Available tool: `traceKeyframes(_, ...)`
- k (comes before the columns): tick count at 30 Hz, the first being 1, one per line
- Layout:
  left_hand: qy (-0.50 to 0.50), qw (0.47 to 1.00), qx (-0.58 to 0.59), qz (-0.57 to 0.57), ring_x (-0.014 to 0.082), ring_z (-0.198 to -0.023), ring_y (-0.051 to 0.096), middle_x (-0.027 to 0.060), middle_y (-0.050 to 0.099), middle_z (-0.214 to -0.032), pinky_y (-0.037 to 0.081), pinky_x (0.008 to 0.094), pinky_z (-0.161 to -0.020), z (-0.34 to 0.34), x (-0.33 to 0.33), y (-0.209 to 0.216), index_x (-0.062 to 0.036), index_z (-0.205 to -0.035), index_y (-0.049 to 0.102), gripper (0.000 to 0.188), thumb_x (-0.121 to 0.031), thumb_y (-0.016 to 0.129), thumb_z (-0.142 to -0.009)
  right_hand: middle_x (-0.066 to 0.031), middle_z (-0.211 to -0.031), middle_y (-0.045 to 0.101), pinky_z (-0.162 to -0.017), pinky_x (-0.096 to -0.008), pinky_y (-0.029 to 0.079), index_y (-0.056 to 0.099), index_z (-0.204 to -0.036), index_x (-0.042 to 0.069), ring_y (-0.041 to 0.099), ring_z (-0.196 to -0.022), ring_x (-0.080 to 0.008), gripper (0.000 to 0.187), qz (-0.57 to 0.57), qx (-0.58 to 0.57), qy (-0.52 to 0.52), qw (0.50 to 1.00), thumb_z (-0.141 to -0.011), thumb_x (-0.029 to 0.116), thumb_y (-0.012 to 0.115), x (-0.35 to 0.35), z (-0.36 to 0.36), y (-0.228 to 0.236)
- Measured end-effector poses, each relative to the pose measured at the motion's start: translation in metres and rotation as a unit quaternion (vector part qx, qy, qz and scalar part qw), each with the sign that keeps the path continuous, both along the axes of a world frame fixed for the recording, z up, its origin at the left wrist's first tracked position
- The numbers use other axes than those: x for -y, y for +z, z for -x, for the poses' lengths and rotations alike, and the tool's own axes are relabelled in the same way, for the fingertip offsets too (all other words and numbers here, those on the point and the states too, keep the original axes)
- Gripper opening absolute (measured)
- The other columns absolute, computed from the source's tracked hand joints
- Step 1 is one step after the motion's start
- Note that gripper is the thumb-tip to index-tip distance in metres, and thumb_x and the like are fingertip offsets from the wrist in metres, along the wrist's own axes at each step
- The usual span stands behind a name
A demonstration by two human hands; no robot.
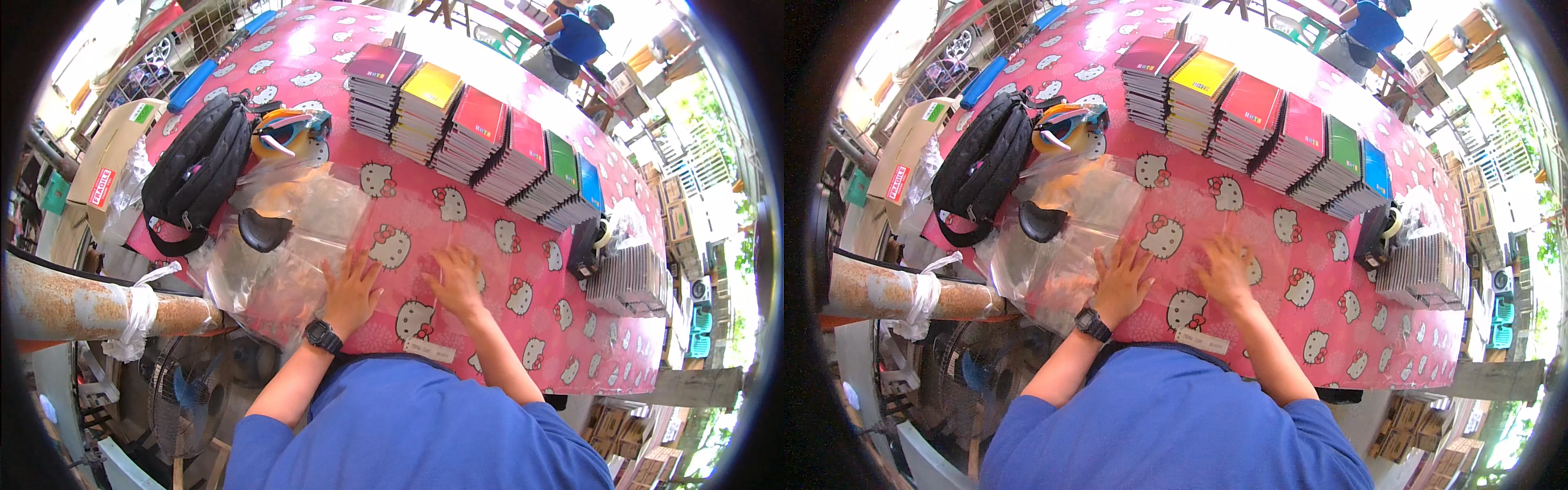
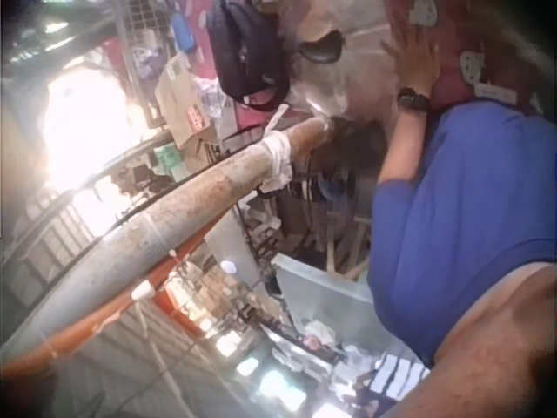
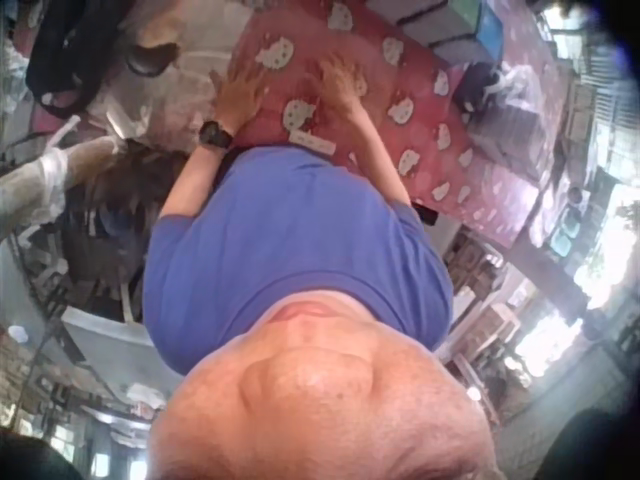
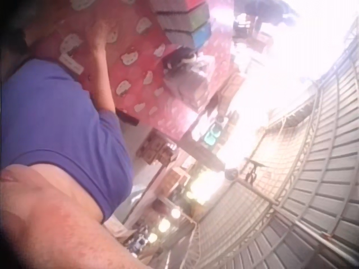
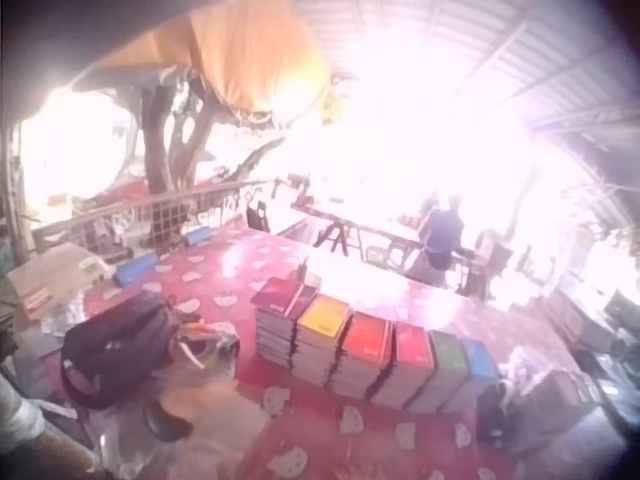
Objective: The person places small notebooks into plastic bags by hand and seals them using adhesive tape from a dispenser.
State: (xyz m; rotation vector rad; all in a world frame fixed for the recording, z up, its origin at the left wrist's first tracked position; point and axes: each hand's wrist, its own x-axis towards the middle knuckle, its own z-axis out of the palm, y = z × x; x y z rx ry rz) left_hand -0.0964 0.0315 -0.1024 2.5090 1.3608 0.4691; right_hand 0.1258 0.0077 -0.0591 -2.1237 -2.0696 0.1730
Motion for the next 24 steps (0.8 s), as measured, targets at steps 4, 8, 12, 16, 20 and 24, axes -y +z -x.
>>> traceKeyframes(4, 0.079, 0.994, 0.021, -0.078, 0.0314, -0.133, 0.024, 0.0107, 0.034, -0.140, 0.007, 0.0617, -0.105, 0.009, -0.026, -0.001, -0.0136, -0.129, 0.047, 0.054, -0.036, 0.057, -0.081, -0.0122, -0.133, 0.042, -0.103, -0.0552, 0.018, 0.052, -0.123, 0.016, 0.031, -0.126, -0.0331, 0.055, 0.001, -0.082, 0.092, 0.992, -0.073, 0.033, 0.068, -0.015, 0.026, -0.005)
traceKeyframes(8, 0.280, 0.956, -0.019, -0.084, 0.0287, -0.125, 0.037, 0.0090, 0.045, -0.132, 0.021, 0.0551, -0.103, 0.065, -0.077, 0.038, -0.0128, -0.127, 0.049, 0.055, -0.032, 0.064, -0.077, -0.0127, -0.142, 0.029, -0.103, -0.0609, 0.017, 0.045, -0.131, 0.020, 0.023, -0.131, -0.0383, 0.071, 0.077, -0.051, 0.146, 0.985, -0.069, 0.042, 0.071, -0.002, 0.046, -0.012)
traceKeyframes(12, 0.265, 0.963, -0.013, -0.034, 0.0252, -0.112, 0.048, 0.0073, 0.056, -0.120, 0.033, 0.0457, -0.096, 0.108, -0.088, 0.044, -0.0097, -0.121, 0.055, 0.050, -0.022, 0.069, -0.074, -0.0119, -0.147, 0.018, -0.101, -0.0652, 0.018, 0.037, -0.136, 0.022, 0.018, -0.133, -0.0412, 0.086, 0.091, -0.049, 0.170, 0.980, -0.063, 0.045, 0.075, 0.001, 0.047, -0.020)
traceKeyframes(16, 0.109, 0.965, 0.161, -0.177, 0.0261, -0.098, 0.055, 0.0083, 0.061, -0.110, 0.038, 0.0379, -0.088, 0.069, -0.074, 0.075, -0.0085, -0.118, 0.057, 0.040, -0.015, 0.064, -0.078, -0.0126, -0.147, 0.019, -0.100, -0.0659, 0.018, 0.036, -0.137, 0.023, 0.017, -0.133, -0.0412, 0.090, 0.080, -0.056, 0.159, 0.982, -0.059, 0.046, 0.076, 0.003, 0.043, -0.027)
traceKeyframes(20, -0.124, 0.973, 0.058, -0.188, 0.0230, -0.104, 0.052, 0.0070, 0.058, -0.119, 0.035, 0.0405, -0.091, 0.019, -0.010, 0.030, -0.0106, -0.118, 0.057, 0.041, -0.014, 0.062, -0.077, -0.0136, -0.147, 0.018, -0.103, -0.0626, 0.019, 0.033, -0.138, 0.017, 0.016, -0.134, -0.0412, 0.093, 0.079, -0.069, 0.179, 0.978, -0.059, 0.038, 0.077, 0.003, 0.040, -0.022)
traceKeyframes(24, -0.088, 0.994, 0.048, -0.032, 0.0233, -0.114, 0.045, 0.0051, 0.050, -0.130, 0.030, 0.0431, -0.095, 0.012, 0.022, 0.023, -0.0106, -0.119, 0.056, 0.048, -0.022, 0.065, -0.074, -0.0165, -0.142, 0.030, -0.105, -0.0503, 0.027, 0.042, -0.131, 0.008, 0.027, -0.131, -0.0389, 0.073, -0.027, -0.245, 0.196, 0.949, -0.065, 0.019, 0.072, -0.004, 0.012, -0.019)
